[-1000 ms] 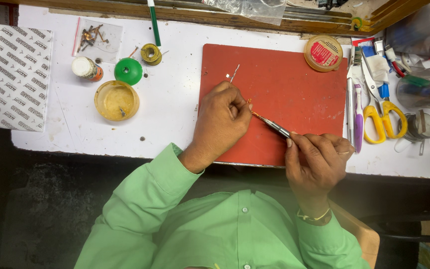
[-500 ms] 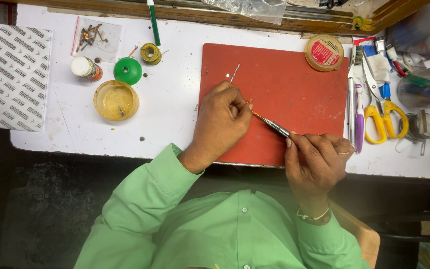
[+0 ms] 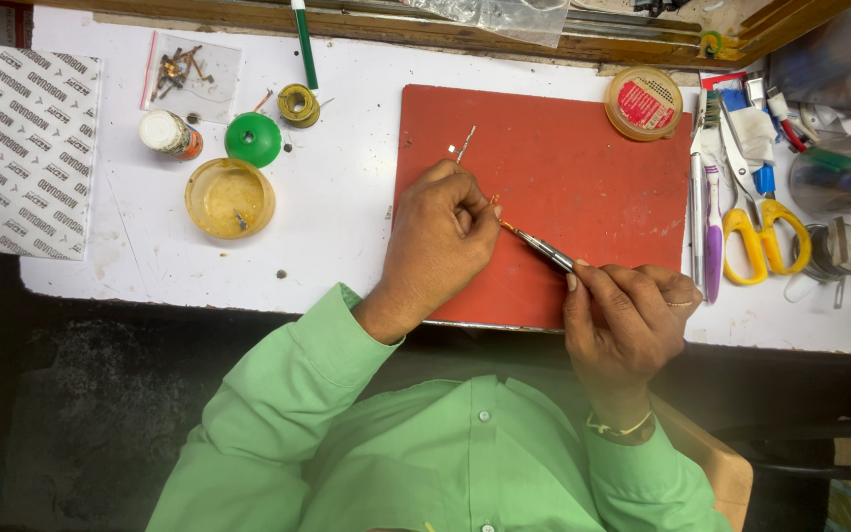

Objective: The person solders a small electronic component on a red mat using a soldering iron and tweezers. They repeatedly apply solder, adjust the component with tweezers, and clean the tip with a toothbrush. The workspace contains solder wire, flux, and other tools.

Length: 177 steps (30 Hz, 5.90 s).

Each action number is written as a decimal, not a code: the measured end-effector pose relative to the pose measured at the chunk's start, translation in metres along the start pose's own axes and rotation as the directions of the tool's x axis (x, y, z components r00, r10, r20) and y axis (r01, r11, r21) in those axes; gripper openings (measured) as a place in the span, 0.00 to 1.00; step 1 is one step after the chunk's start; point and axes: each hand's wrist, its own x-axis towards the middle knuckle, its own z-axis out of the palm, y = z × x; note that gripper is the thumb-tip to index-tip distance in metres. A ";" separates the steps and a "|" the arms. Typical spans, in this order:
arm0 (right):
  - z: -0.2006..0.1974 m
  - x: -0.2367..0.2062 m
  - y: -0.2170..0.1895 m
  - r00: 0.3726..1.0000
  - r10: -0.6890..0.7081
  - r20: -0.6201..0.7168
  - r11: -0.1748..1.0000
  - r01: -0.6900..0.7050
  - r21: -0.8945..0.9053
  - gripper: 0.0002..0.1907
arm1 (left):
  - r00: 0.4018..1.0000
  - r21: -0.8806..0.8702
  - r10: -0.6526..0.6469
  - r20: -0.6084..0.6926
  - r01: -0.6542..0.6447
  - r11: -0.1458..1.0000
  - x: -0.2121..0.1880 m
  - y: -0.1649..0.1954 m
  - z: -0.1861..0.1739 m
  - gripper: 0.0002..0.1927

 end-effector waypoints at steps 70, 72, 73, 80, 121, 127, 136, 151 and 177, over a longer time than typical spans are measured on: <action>0.000 -0.003 -0.001 1.000 0.009 0.008 1.000 -0.009 -0.020 0.08 | 0.999 0.012 0.033 -0.017 -0.033 0.999 -0.001 -0.001 0.001 0.12; 0.000 -0.003 -0.001 1.000 0.010 0.009 1.000 -0.010 -0.021 0.08 | 1.000 0.009 0.025 -0.014 -0.025 1.000 -0.001 -0.001 0.001 0.12; 0.000 -0.003 -0.001 1.000 0.010 0.009 1.000 -0.010 -0.021 0.08 | 1.000 0.008 0.025 -0.013 -0.025 1.000 -0.001 -0.001 0.001 0.12; 0.000 -0.004 -0.001 1.000 0.012 -0.008 1.000 -0.012 0.001 0.08 | 1.000 -0.002 0.002 0.001 -0.002 1.000 0.000 -0.001 0.000 0.12; 0.001 -0.004 -0.001 1.000 -0.006 -0.008 1.000 0.006 0.003 0.08 | 1.000 0.004 0.016 -0.007 -0.016 1.000 -0.001 -0.001 0.001 0.12; 0.001 -0.003 -0.001 1.000 -0.007 -0.006 1.000 0.008 0.008 0.07 | 1.000 0.001 0.015 -0.009 -0.015 1.000 -0.001 -0.001 0.000 0.12; 0.002 -0.006 0.000 0.999 0.005 -0.034 1.000 -0.005 0.026 0.07 | 1.000 0.003 0.022 -0.008 -0.022 1.000 -0.002 0.000 0.000 0.12; 0.001 -0.004 -0.001 1.000 -0.011 -0.014 1.000 0.011 0.015 0.07 | 1.000 0.016 0.030 -0.009 -0.030 0.999 -0.001 0.000 0.000 0.12; 0.002 -0.005 0.000 0.999 -0.033 -0.021 0.999 0.033 0.022 0.07 | 1.000 0.004 0.014 -0.001 -0.014 1.000 -0.002 0.000 0.000 0.13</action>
